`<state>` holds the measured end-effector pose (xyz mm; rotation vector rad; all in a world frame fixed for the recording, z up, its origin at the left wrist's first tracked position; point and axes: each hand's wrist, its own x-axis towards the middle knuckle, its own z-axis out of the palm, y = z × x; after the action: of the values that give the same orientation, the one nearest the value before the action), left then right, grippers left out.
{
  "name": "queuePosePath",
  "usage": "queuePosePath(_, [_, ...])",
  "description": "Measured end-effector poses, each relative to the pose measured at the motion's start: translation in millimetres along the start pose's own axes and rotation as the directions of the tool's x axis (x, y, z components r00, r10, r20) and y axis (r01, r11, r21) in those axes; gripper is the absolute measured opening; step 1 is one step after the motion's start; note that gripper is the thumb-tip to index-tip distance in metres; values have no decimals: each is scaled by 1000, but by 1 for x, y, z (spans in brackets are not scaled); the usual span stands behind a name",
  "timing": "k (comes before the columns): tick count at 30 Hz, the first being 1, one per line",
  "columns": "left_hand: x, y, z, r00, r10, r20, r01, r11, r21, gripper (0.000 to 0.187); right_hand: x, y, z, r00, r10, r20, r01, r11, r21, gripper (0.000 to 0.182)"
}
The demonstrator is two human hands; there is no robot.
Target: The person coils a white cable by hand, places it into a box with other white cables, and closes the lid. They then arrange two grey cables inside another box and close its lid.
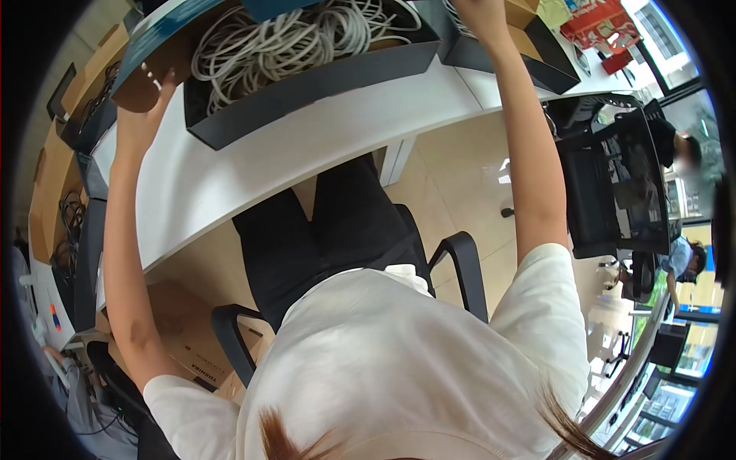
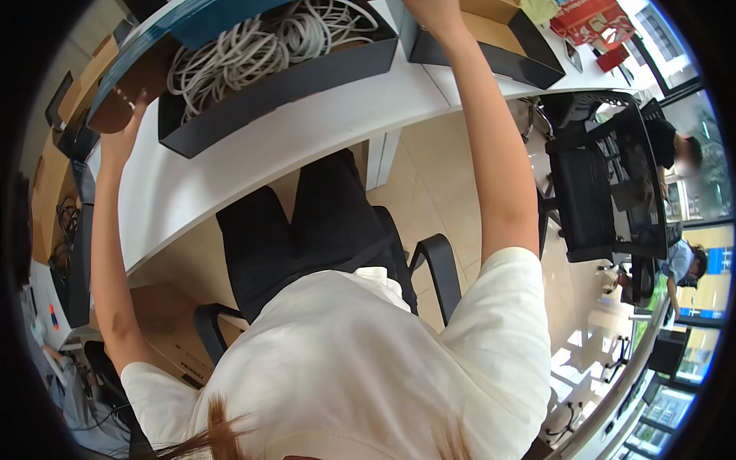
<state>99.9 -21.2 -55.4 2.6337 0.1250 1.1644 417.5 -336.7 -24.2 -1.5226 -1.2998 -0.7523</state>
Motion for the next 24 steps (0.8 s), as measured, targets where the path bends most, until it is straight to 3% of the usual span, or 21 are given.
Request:
queuePosePath(4, [-6, -3, 0, 1000, -4, 27, 3, 999, 40, 26, -9, 0, -5, 997, 59, 42, -62, 995, 75, 21])
queuePosePath(7, [-7, 7, 0, 1000, -9, 26, 9, 1000, 19, 26, -15, 8, -1, 999, -40, -17, 41, 995, 91, 22])
queuePosePath(8, [-10, 5, -1, 996, -54, 65, 52, 998, 31, 27, -17, 10, -2, 1000, 14, 3, -14, 995, 95, 23])
queuePosePath(11, [-12, 16, 2, 1000, 3, 31, -4, 999, 48, 27, -20, 8, 3, 980, -141, -140, 145, 989, 22, 26])
queuePosePath(12, [-14, 11, 4, 996, -69, 51, 64, 995, 81, 28, -21, 10, 1, 986, -130, -102, 132, 991, 13, 27])
queuePosePath(16, [-16, 0, 5, 997, -46, 67, 42, 997, 60, 29, -19, 17, -3, 993, -115, -31, 113, 992, -59, 26])
queuePosePath(18, [-18, 3, 8, 999, 11, 36, -12, 1000, 25, 34, -25, 19, -1, 992, -116, -45, 113, 992, -63, 25])
queuePosePath(21, [-17, 24, 15, 994, 89, -57, -94, 991, -100, 49, -43, 19, 1, 994, 94, 50, -99, 990, 103, 24])
queuePosePath(22, [-21, 15, 15, 999, 2, 47, 6, 984, -180, 60, -47, 18, 0, 993, 88, 74, -96, 989, 112, 28])
queuePosePath(24, [-21, 18, 15, 999, 17, 32, -14, 993, -121, 60, -49, 6, 5, 1000, -21, -1, 21, 999, 25, 31])
